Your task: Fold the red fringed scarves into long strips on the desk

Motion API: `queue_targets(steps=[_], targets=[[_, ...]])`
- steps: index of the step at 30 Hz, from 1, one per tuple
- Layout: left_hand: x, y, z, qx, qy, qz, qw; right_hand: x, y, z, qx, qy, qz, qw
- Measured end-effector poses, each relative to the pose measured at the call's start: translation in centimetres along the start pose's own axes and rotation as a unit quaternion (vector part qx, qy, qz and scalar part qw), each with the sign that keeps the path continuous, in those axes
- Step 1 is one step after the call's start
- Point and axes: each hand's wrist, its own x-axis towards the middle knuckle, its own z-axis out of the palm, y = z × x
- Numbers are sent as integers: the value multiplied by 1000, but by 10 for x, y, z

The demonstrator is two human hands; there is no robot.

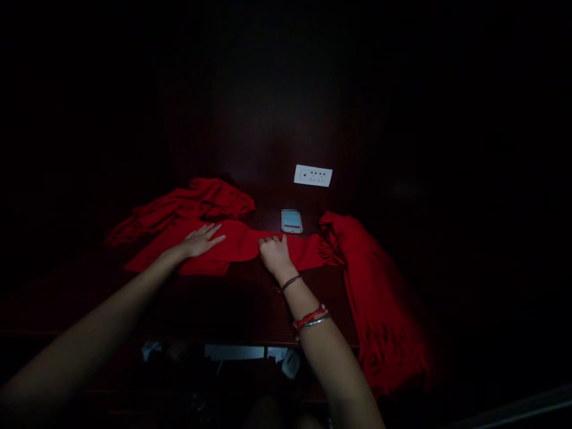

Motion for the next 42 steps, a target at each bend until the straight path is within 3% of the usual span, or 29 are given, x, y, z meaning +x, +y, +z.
queue_targets(steps=[4, 8, 12, 16, 19, 22, 25, 27, 31, 36, 39, 42], targets=[[-2, 2, -1, 22, 2, -2, 1000, 2, 12, -3, 2, 79, 101, 992], [-1, 1, 0, 30, 7, 0, 1000, 1, 39, -16, 60, 147, 184, 970], [-1, 1, 0, 23, 3, 2, 1000, -5, 82, -43, -10, 139, 199, 970], [0, 3, 0, 15, -1, -4, 1000, -18, 115, -62, -30, 78, 173, 981], [1, 4, -1, 18, 3, -5, 1000, -27, 103, -52, 14, 3, 81, 997], [1, 4, -1, 19, 7, -5, 1000, -31, 64, -24, 29, -66, -47, 996], [0, 3, 0, 19, 12, -1, 1000, -27, 33, -2, -27, -28, -79, 996], [0, 2, 0, 18, 15, 2, 1000, -22, 26, 5, -57, -13, -80, 995], [2, 1, 1, 20, 13, 2, 1000, -9, 40, 5, -96, -13, -34, 995], [3, 0, 2, 24, 14, 6, 1000, 1, 81, -2, -121, -8, 53, 991], [5, -2, 4, 34, 21, 8, 999, 4, 111, -18, -132, 6, 102, 986], [8, -5, 6, 40, 27, 8, 999, 5, 134, -52, -148, 38, 122, 981]])
